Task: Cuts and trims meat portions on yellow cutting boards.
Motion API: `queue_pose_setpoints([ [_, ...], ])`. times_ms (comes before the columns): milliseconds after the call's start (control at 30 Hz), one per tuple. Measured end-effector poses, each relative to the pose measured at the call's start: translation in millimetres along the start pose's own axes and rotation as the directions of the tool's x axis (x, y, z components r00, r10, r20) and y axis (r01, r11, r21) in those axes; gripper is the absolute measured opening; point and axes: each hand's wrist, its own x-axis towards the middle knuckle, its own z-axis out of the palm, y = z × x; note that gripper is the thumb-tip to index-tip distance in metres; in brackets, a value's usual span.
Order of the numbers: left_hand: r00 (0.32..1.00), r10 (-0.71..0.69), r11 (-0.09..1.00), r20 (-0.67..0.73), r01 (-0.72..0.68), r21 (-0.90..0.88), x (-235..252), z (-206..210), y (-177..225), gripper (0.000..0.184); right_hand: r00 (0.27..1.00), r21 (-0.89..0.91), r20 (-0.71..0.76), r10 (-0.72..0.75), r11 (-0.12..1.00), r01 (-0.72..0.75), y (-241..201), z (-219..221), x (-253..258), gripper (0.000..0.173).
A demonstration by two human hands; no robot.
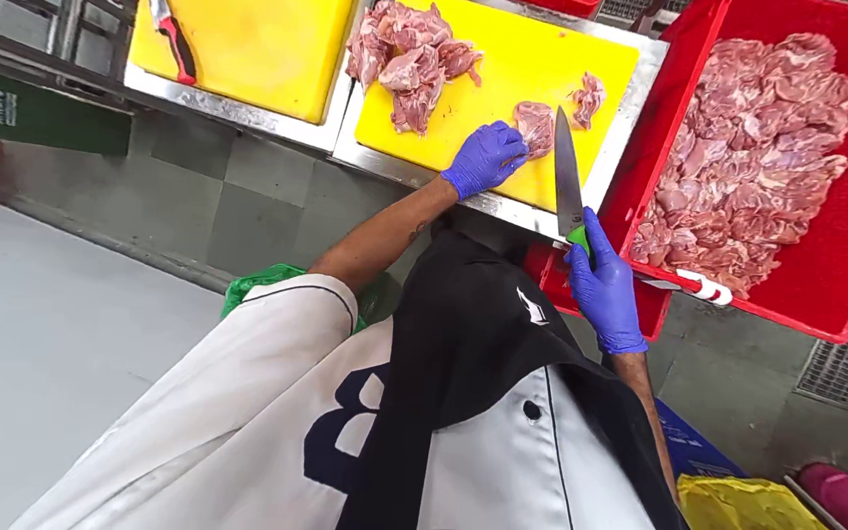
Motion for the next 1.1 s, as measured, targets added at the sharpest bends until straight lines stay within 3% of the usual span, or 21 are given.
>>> queue_pose_setpoints([
  [233,0.997,-0.068,0.997,-0.027,0.069,0.040,-9.3,-4.3,11.4,0.023,0.992,-0.378,0.083,-0.097,0.918,0.122,10.9,13.0,13.5,0.052],
  [467,0.993,-0.060,0.996,-0.100,0.066,0.061,-11.5,3.9,12.3,0.023,0.980,-0.519,0.164,-0.115,0.834,0.185,6.1,-1.6,26.1,0.052],
  [600,0.993,-0.067,0.995,-0.099,0.074,0.065,-10.6,3.8,12.0,0.024,0.979,-0.556,0.187,-0.075,0.814,0.169,-26.4,20.3,75.3,0.054],
  [733,0.997,-0.054,0.996,-0.064,0.059,0.070,-10.2,0.1,13.7,0.025,0.976,-0.520,0.157,-0.150,0.828,0.211,-45.8,39.7,116.2,0.056],
  [867,0.990,-0.101,0.994,-0.102,0.106,0.042,-16.5,-1.7,6.1,0.025,0.963,-0.576,0.262,-0.057,0.792,0.204,-18.6,1.2,71.1,0.053],
  [967,0.956,-0.268,0.960,-0.117,0.255,-0.120,-15.0,-7.3,3.6,0.023,0.954,-0.575,0.294,-0.063,0.786,0.229,18.0,-48.4,4.7,0.052],
  [1033,0.927,-0.372,0.922,-0.043,0.364,-0.133,-8.7,-12.8,9.7,0.034,0.941,-0.513,0.330,-0.074,0.823,0.244,30.2,-78.2,-18.6,0.053],
  [1100,0.916,-0.388,0.921,0.103,0.390,0.001,0.7,-14.9,20.7,0.039,0.935,-0.444,0.344,-0.093,0.861,0.249,35.9,-97.4,-23.8,0.053],
])
